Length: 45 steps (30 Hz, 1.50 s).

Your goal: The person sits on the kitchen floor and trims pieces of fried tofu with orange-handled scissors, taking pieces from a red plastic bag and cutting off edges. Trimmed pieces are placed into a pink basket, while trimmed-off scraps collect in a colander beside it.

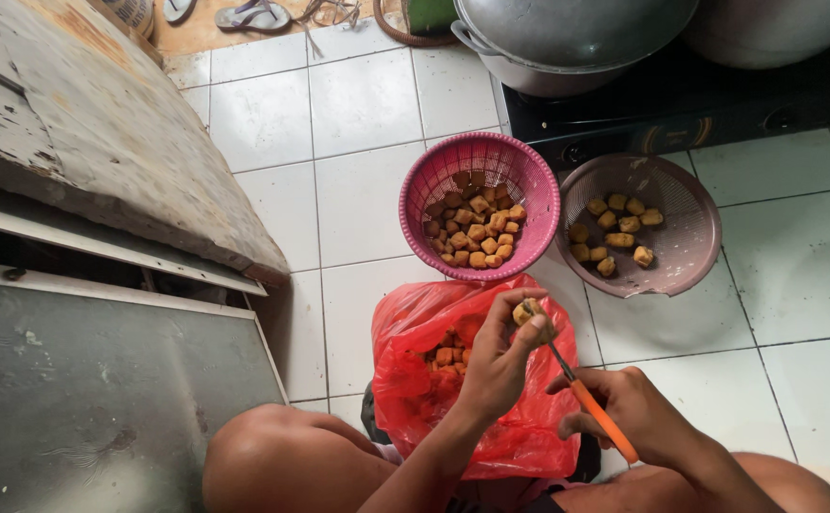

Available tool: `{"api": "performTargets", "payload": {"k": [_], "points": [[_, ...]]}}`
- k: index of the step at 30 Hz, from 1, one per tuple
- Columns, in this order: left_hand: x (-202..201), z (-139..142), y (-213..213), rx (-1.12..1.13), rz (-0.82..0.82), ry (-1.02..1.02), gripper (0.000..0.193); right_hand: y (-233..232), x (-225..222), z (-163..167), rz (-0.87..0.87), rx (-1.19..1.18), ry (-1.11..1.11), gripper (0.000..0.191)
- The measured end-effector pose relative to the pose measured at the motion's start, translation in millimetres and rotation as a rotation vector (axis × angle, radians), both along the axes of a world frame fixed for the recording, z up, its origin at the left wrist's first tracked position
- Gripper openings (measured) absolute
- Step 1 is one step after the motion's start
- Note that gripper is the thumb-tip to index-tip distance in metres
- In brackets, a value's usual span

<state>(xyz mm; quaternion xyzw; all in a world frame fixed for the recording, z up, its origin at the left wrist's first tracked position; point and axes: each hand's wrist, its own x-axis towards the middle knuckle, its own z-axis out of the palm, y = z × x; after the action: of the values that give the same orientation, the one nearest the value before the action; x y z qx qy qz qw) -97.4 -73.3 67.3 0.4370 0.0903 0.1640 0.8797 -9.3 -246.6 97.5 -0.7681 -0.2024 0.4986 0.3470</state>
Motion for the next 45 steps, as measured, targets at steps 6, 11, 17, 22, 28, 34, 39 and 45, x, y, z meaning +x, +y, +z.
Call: {"api": "performTargets", "payload": {"k": [6, 11, 17, 22, 28, 34, 39, 45], "points": [[2, 2, 6, 0.042, 0.094, 0.039, 0.024, -18, 7, -17, -0.061, 0.223, 0.294, 0.047], [0, -27, 8, -0.096, 0.066, 0.08, 0.019, -23, 8, -25, -0.009, 0.283, 0.343, 0.049], [32, -116, -1, 0.076, 0.22, 0.464, 0.02, -20, 12, -28, -0.216, 0.285, 0.427, 0.052], [79, -130, -33, 0.05, 0.06, 0.767, 0.064, -37, 34, -26, -0.482, 0.439, 0.358, 0.063], [141, -71, -6, 0.257, -0.043, 0.24, 0.079, -67, 48, -21, -0.568, 0.573, 0.178, 0.082], [62, -159, 124, 0.695, -0.961, 0.667, 0.045, -70, 39, -12, -0.484, 0.564, -0.037, 0.084], [-2, -227, 90, 1.318, -0.72, 0.774, 0.044, -57, 31, -12, -0.471, 0.526, 0.054, 0.067], [-35, -216, 47, 1.432, -0.283, 1.095, 0.051, -59, 31, -29, -0.435, 0.537, 0.145, 0.06]]}}
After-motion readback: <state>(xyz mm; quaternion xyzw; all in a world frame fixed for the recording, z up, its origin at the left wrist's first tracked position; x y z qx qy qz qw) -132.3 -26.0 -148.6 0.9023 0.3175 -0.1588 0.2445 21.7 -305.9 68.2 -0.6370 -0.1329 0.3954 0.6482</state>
